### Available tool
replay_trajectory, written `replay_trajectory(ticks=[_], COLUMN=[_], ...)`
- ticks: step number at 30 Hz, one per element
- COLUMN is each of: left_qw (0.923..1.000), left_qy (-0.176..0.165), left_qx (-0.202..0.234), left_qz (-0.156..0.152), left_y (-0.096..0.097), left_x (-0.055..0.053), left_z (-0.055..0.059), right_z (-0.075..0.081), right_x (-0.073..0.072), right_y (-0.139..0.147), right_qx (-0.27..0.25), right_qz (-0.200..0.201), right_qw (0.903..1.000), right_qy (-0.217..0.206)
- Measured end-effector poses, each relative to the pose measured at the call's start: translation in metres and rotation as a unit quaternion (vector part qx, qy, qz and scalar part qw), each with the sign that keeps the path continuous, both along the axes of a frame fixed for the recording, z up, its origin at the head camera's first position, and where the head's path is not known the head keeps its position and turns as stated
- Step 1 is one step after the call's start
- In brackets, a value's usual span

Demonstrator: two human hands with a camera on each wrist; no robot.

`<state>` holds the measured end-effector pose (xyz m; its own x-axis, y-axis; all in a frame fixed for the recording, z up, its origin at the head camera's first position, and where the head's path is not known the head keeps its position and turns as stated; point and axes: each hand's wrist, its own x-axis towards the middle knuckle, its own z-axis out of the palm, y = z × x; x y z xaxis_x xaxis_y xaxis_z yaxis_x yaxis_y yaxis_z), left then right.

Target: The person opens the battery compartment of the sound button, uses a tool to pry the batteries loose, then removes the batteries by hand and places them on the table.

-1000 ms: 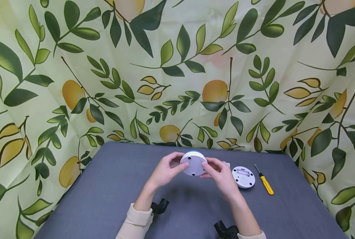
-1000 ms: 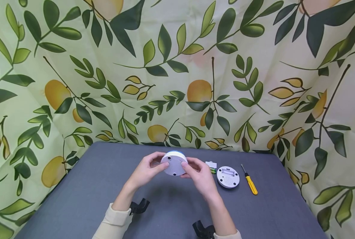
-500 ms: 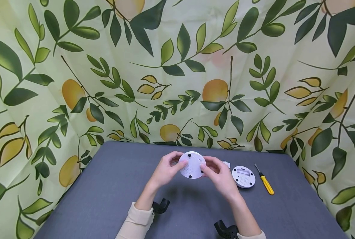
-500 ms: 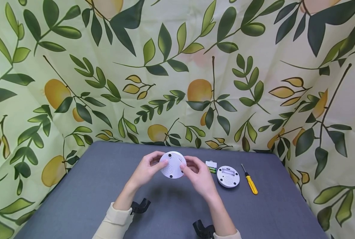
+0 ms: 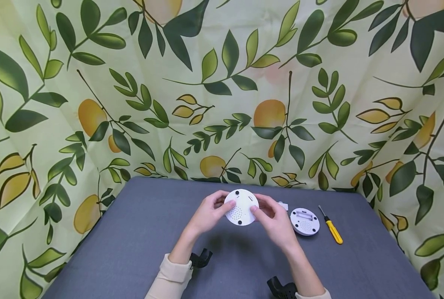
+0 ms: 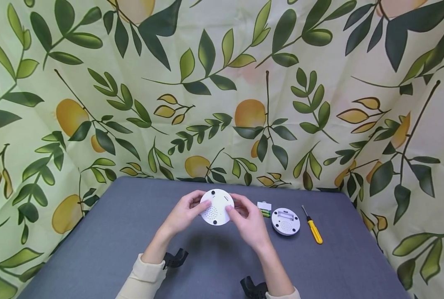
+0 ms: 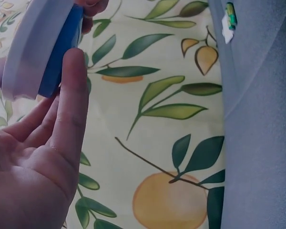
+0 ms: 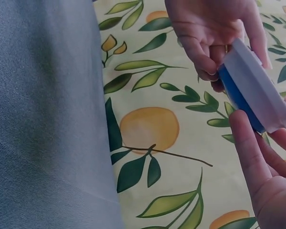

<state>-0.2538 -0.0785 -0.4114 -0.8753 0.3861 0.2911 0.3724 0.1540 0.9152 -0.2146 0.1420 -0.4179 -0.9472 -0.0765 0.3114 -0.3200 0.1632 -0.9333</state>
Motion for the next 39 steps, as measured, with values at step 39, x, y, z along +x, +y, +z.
replay_trajectory(ticks=[39], left_qw=[0.996], left_qy=[0.008], left_qx=[-0.057], left_qz=[-0.068], left_y=[0.005], left_x=[0.006], left_z=[-0.005], right_z=[0.0], right_x=[0.001], right_y=[-0.011], right_qx=[-0.036], right_qz=[-0.011], right_qw=[0.9972], right_qy=[-0.065])
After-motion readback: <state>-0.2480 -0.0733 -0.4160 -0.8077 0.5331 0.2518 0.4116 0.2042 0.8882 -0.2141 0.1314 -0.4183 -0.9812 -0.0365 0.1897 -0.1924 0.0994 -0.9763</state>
